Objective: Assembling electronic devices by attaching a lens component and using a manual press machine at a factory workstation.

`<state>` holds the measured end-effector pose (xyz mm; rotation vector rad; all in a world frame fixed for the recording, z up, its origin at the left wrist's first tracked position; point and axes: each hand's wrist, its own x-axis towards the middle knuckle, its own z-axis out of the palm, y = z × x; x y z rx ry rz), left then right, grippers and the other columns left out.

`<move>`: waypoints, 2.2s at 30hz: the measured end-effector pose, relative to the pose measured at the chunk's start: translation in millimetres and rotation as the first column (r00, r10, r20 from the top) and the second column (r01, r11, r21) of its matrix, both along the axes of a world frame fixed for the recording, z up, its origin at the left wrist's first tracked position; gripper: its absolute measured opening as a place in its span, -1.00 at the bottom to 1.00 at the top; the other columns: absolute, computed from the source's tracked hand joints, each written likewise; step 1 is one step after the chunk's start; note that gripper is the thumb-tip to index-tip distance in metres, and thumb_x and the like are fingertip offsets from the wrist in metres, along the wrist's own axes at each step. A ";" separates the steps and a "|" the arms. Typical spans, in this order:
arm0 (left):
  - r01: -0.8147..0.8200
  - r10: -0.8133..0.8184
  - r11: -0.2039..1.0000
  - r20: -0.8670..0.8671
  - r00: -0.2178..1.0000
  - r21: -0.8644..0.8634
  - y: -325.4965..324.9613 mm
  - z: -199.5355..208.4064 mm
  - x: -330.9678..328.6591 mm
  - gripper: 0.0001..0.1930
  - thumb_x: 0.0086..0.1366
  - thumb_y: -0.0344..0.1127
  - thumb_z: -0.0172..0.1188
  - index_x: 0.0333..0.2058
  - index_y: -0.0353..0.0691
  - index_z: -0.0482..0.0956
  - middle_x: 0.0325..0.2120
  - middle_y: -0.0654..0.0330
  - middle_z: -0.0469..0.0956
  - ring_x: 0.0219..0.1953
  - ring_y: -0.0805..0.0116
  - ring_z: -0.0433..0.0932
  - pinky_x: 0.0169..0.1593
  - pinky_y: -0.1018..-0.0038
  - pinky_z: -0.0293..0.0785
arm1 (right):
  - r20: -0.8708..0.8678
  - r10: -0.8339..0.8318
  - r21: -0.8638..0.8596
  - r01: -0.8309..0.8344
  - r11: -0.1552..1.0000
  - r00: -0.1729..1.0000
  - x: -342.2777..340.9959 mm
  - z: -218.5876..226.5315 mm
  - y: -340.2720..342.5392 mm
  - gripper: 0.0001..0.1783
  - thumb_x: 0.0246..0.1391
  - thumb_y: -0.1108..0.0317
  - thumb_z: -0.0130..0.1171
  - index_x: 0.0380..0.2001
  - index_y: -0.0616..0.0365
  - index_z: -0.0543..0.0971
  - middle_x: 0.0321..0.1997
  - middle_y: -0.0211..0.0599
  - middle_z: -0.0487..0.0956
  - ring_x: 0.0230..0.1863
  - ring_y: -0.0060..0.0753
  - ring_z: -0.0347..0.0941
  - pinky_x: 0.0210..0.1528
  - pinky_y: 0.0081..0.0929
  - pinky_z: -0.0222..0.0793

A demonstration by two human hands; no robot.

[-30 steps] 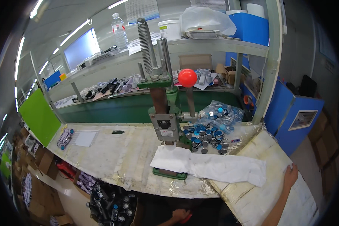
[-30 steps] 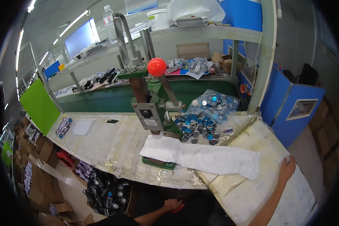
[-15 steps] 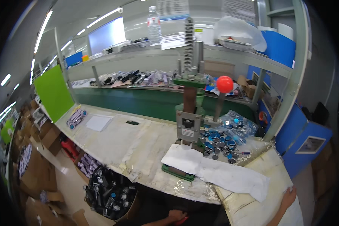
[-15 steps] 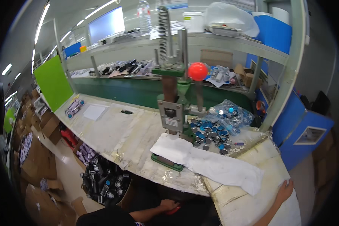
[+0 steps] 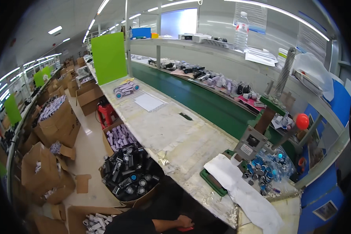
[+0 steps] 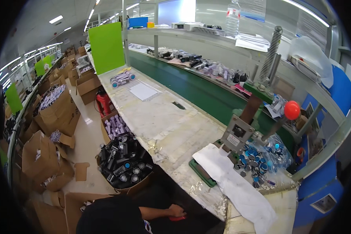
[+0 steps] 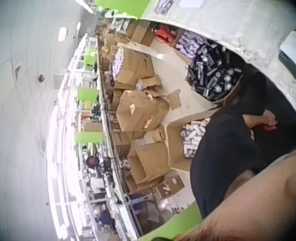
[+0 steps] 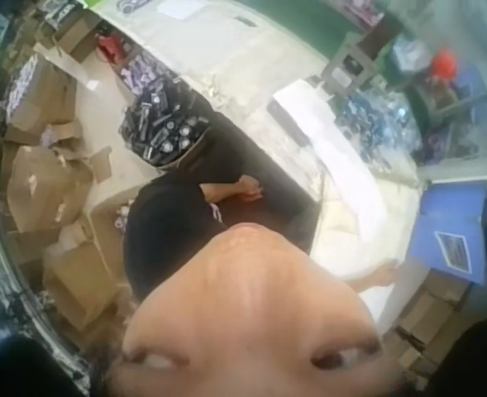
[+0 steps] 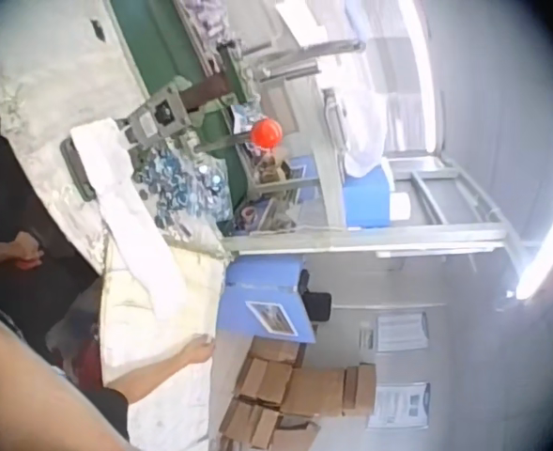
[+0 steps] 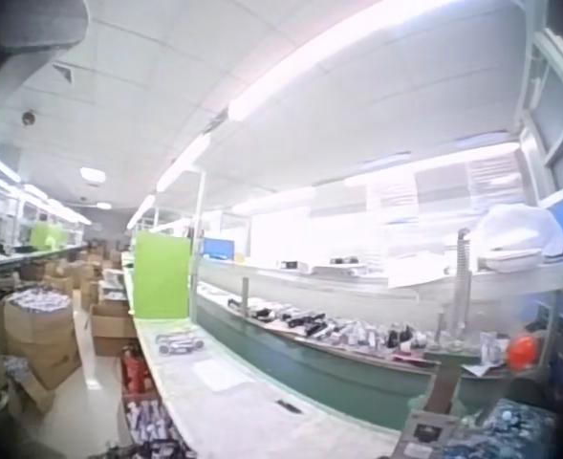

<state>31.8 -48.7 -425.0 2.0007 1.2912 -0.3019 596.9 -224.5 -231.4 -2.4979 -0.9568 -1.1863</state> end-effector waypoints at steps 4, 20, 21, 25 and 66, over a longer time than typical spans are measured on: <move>0.013 -0.013 1.000 0.005 1.000 0.002 -0.9 5.5 0.9 -0.44 0.16 0.17 -0.20 -0.36 -0.20 0.60 -0.34 -0.02 0.56 -0.23 0.02 0.53 -0.17 0.17 0.43 | -0.138 -0.014 0.024 0.017 1.000 0.990 5.6 1.7 -1.2 -0.49 0.09 -0.02 -0.05 -0.21 0.28 0.49 -0.16 -0.05 0.49 -0.20 -0.12 0.44 -0.23 -0.29 0.39; 0.045 -0.053 0.996 -0.108 0.993 -0.074 3.4 17.8 6.1 -0.43 0.15 0.23 -0.20 -0.27 -0.12 0.59 -0.28 0.02 0.55 -0.15 0.07 0.50 -0.11 0.18 0.39 | -0.483 0.013 0.196 0.094 0.976 0.876 -43.4 41.8 4.1 -0.55 0.10 0.18 -0.04 -0.10 0.36 0.42 -0.01 0.09 0.41 0.03 0.02 0.31 0.10 -0.29 0.15; 0.065 -0.074 0.995 -0.113 0.991 -0.076 3.3 19.1 6.7 -0.43 0.15 0.23 -0.20 -0.27 -0.12 0.59 -0.28 0.02 0.55 -0.15 0.07 0.50 -0.11 0.18 0.39 | -0.478 0.057 0.236 0.065 0.970 0.876 -43.6 40.5 4.8 -0.56 0.10 0.18 -0.03 -0.10 0.35 0.42 -0.01 0.09 0.41 0.02 0.02 0.31 0.10 -0.28 0.16; 0.022 -0.031 0.997 -0.124 0.992 -0.076 1.5 11.6 5.3 -0.42 0.14 0.24 -0.20 -0.27 -0.11 0.59 -0.27 0.01 0.54 -0.16 0.06 0.51 -0.10 0.18 0.38 | -0.427 0.007 0.232 0.102 0.967 0.904 -40.8 31.8 9.9 -0.57 0.07 0.20 0.01 -0.10 0.34 0.43 -0.02 0.08 0.41 0.02 0.02 0.32 0.09 -0.27 0.17; -0.003 0.003 0.999 0.009 1.000 -0.044 3.6 16.1 2.7 -0.44 0.10 0.18 -0.11 -0.16 -0.16 0.50 -0.22 -0.05 0.50 -0.14 -0.01 0.47 -0.07 0.16 0.37 | -0.267 0.088 0.275 -0.011 0.962 0.960 -17.6 6.0 -1.0 -0.68 0.00 0.31 0.11 -0.19 0.28 0.47 -0.13 -0.03 0.47 -0.06 -0.06 0.36 0.04 -0.30 0.24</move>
